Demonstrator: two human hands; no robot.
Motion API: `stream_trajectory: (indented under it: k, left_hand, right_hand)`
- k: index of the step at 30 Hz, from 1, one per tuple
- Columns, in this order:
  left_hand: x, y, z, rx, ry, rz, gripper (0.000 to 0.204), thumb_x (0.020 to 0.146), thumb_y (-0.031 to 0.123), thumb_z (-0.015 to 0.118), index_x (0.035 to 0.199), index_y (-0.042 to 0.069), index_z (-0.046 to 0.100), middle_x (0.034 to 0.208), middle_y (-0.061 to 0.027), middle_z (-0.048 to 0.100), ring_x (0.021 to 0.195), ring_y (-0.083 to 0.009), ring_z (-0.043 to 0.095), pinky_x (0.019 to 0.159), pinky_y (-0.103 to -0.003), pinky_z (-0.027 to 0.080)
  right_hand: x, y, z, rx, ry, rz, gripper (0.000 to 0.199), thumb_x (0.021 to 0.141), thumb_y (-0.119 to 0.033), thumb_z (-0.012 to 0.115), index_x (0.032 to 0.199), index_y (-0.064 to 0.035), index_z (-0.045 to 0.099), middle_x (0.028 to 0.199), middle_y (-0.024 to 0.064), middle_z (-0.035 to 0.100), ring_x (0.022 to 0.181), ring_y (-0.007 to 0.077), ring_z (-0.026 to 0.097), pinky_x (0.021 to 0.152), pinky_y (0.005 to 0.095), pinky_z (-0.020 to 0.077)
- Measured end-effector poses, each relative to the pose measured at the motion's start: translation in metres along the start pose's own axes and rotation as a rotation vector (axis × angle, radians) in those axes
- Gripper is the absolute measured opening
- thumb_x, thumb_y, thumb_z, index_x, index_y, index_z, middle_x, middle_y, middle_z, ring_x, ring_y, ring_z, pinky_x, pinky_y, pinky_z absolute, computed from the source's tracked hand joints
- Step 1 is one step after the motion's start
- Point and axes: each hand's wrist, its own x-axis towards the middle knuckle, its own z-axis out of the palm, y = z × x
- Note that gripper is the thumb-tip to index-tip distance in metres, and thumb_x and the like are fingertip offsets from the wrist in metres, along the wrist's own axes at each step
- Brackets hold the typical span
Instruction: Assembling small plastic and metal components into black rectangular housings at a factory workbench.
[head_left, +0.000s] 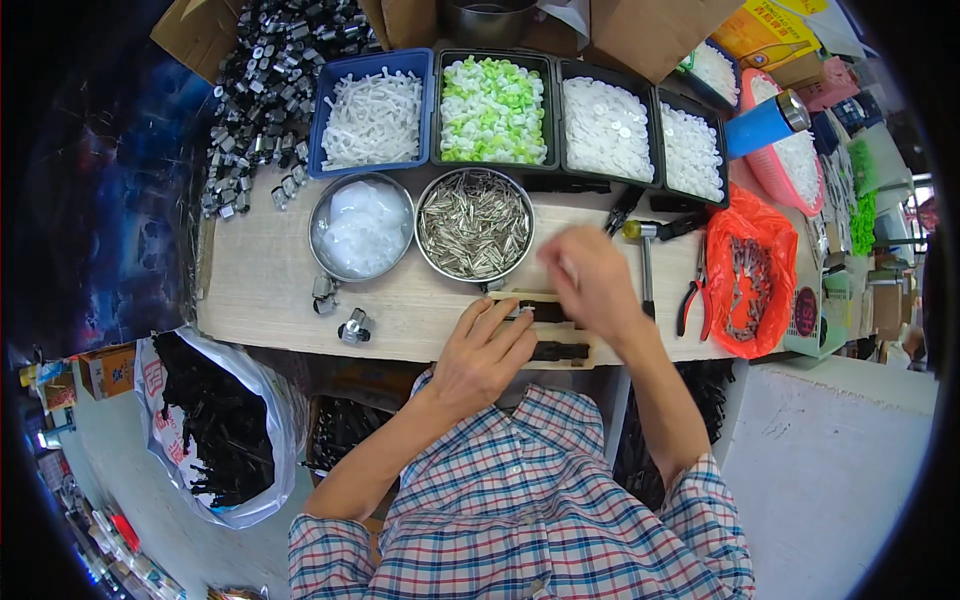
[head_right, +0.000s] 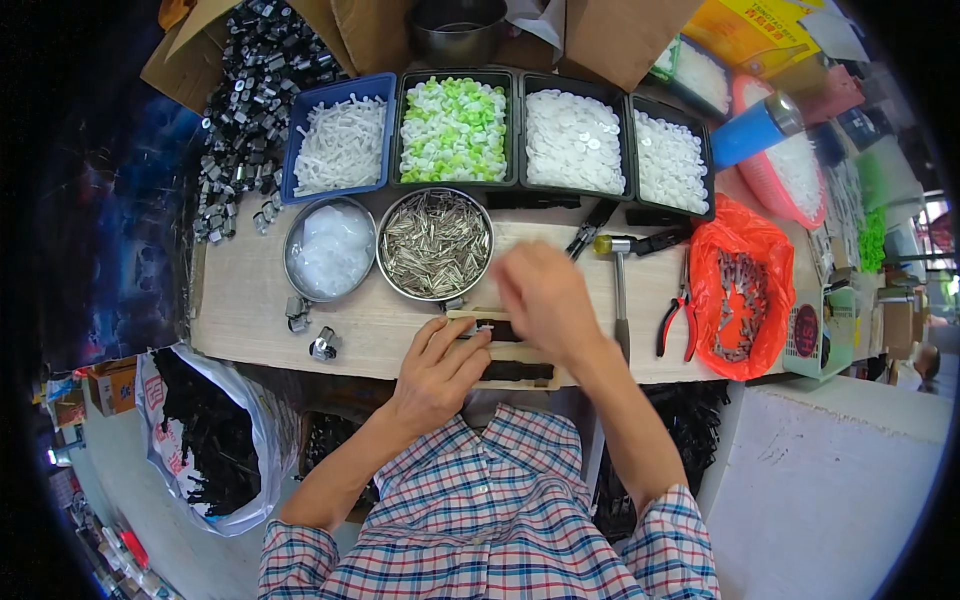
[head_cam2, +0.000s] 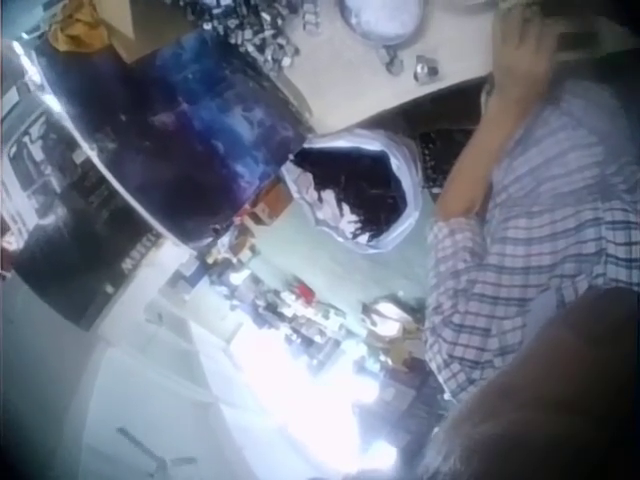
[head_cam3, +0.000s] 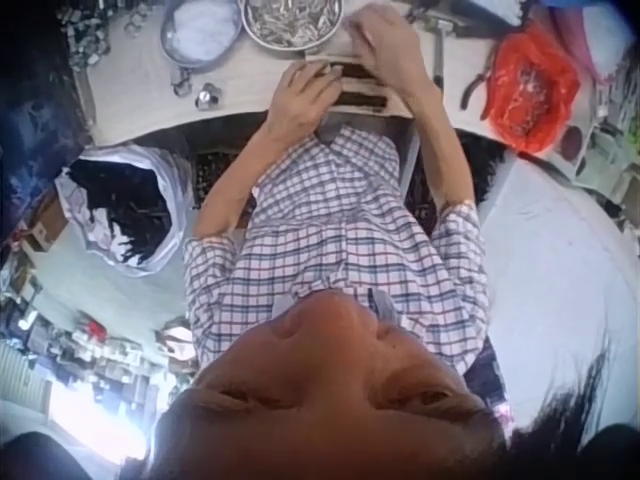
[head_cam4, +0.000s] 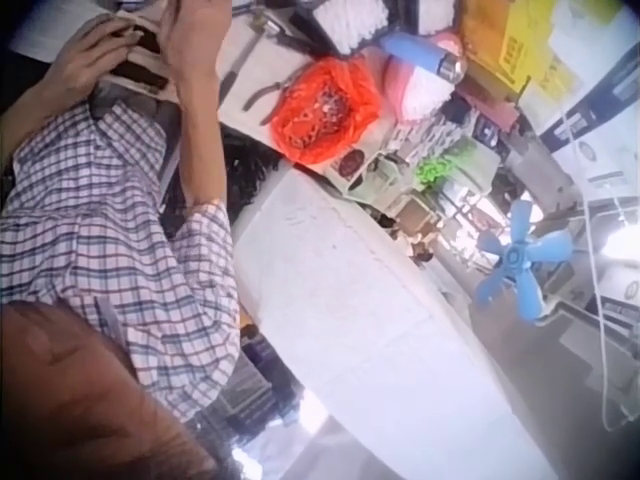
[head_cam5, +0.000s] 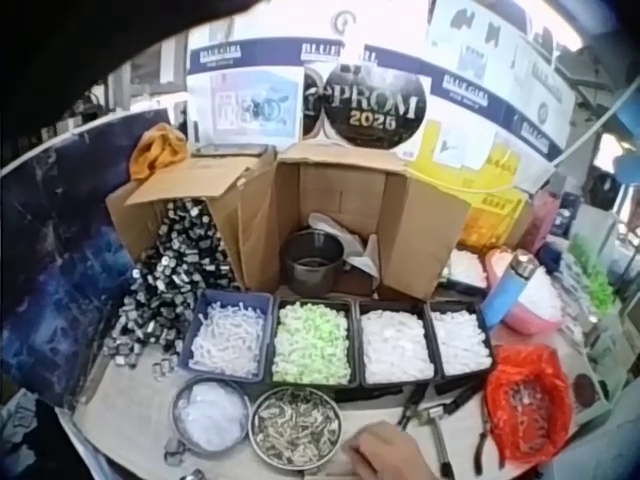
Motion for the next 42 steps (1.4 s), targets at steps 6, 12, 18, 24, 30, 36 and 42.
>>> stream_trajectory:
  k: [6, 12, 18, 24, 30, 36, 42]
  left_hand:
    - [0.006, 0.010, -0.003, -0.150, 0.123, -0.062, 0.016, 0.081, 0.001, 0.068, 0.097, 0.001, 0.066, 0.111, -0.0143, 0.071, 0.108, -0.0351, 0.065, 0.093, -0.048, 0.052]
    - [0.020, 0.021, -0.020, -0.465, 0.250, -0.445, 0.010, 0.089, -0.004, 0.067, 0.099, -0.003, 0.066, 0.096, -0.0137, 0.063, 0.090, -0.0282, 0.065, 0.080, -0.036, 0.052]
    - [0.016, 0.014, -0.035, -0.804, 0.323, -0.805, 0.009, 0.100, -0.001, 0.062, 0.107, -0.004, 0.067, 0.101, -0.0062, 0.064, 0.100, -0.0138, 0.064, 0.090, -0.028, 0.050]
    - [0.019, 0.033, -0.031, -1.194, 0.389, -0.878, 0.020, 0.097, -0.008, 0.061, 0.116, -0.004, 0.062, 0.109, -0.0078, 0.067, 0.099, -0.0111, 0.064, 0.090, -0.025, 0.051]
    - [0.011, 0.047, -0.024, -1.072, 0.230, -0.848, 0.024, 0.094, -0.010, 0.063, 0.117, -0.004, 0.059, 0.111, -0.0089, 0.068, 0.101, -0.0109, 0.065, 0.092, -0.025, 0.053]
    - [0.012, 0.052, -0.024, -0.923, 0.193, -0.773, 0.022, 0.093, -0.009, 0.064, 0.114, -0.005, 0.061, 0.109, -0.0085, 0.069, 0.099, -0.0102, 0.065, 0.090, -0.025, 0.053]
    - [0.013, 0.055, -0.028, -0.835, 0.142, -0.794, 0.022, 0.093, -0.009, 0.066, 0.114, -0.004, 0.060, 0.109, -0.0088, 0.070, 0.098, -0.0097, 0.066, 0.089, -0.024, 0.054]
  right_hand:
    - [0.106, 0.062, 0.016, -0.346, 0.301, -0.046, 0.011, 0.083, -0.004, 0.074, 0.091, -0.0018, 0.067, 0.096, 0.0150, 0.062, 0.094, 0.0341, 0.062, 0.080, 0.0450, 0.0519]
    - [0.128, 0.073, 0.026, -0.581, 0.198, 0.022, 0.011, 0.081, -0.005, 0.073, 0.090, -0.0012, 0.067, 0.099, 0.0147, 0.061, 0.094, 0.0352, 0.061, 0.079, 0.0457, 0.0524]
    - [0.060, 0.012, 0.016, 0.083, 0.290, 0.062, 0.008, 0.088, 0.000, 0.068, 0.091, 0.0006, 0.061, 0.091, 0.0111, 0.062, 0.086, 0.0247, 0.062, 0.078, 0.0336, 0.0509]
    - [-0.069, -0.067, 0.036, 1.123, 0.259, 0.680, 0.008, 0.103, -0.009, 0.061, 0.101, -0.0019, 0.058, 0.104, 0.0066, 0.065, 0.098, 0.0152, 0.062, 0.090, 0.0320, 0.0510]
    - [-0.092, -0.080, 0.038, 1.527, 0.398, 0.771, 0.011, 0.105, -0.014, 0.061, 0.107, -0.0042, 0.058, 0.113, 0.0082, 0.065, 0.101, 0.0145, 0.062, 0.094, 0.0316, 0.0497]
    - [-0.095, -0.079, 0.033, 1.593, 0.392, 0.780, 0.015, 0.104, -0.016, 0.062, 0.108, -0.0025, 0.057, 0.112, 0.0074, 0.064, 0.102, 0.0162, 0.064, 0.096, 0.0345, 0.0527]
    - [-0.101, -0.079, 0.036, 1.349, 0.423, 0.733, 0.010, 0.104, -0.011, 0.062, 0.106, -0.0023, 0.057, 0.112, 0.0083, 0.064, 0.101, 0.0127, 0.061, 0.094, 0.0293, 0.0493]
